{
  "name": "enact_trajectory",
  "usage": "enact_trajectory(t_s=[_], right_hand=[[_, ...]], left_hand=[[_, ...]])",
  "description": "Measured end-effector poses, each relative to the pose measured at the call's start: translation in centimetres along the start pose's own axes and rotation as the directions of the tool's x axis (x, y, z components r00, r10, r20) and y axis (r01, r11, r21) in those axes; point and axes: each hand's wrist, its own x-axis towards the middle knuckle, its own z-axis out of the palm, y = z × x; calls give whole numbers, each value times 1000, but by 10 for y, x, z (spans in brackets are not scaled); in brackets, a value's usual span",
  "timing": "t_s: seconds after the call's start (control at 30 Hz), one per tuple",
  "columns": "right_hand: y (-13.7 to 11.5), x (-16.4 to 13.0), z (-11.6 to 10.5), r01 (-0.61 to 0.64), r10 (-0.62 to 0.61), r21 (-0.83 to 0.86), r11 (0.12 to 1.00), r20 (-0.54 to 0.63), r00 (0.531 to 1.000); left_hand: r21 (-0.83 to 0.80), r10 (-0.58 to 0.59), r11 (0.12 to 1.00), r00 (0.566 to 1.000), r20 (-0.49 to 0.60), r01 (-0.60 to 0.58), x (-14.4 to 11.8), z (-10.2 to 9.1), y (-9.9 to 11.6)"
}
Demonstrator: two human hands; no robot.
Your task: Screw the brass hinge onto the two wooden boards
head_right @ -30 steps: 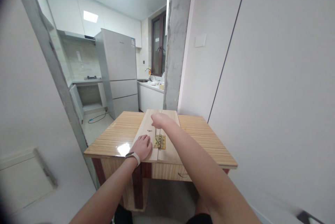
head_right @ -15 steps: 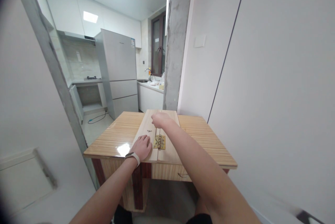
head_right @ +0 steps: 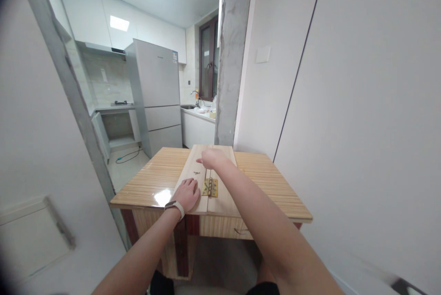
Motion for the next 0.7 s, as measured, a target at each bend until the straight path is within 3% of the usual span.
enact_trajectory(t_s=[0.17, 0.47, 0.7], right_hand=[[0, -1, -4, -12, 13, -3, 1000, 39, 999], [8, 4, 1, 116, -115, -3, 993, 36, 993], [7, 7, 7, 66, -66, 49, 997, 0, 998]], left_hand=[[7, 13, 1000, 1000, -16, -13, -1, 1, -1], [-5, -7, 1000, 999, 32, 7, -1, -4, 3], [2, -7, 1000, 1000, 25, 7, -1, -5, 3]])
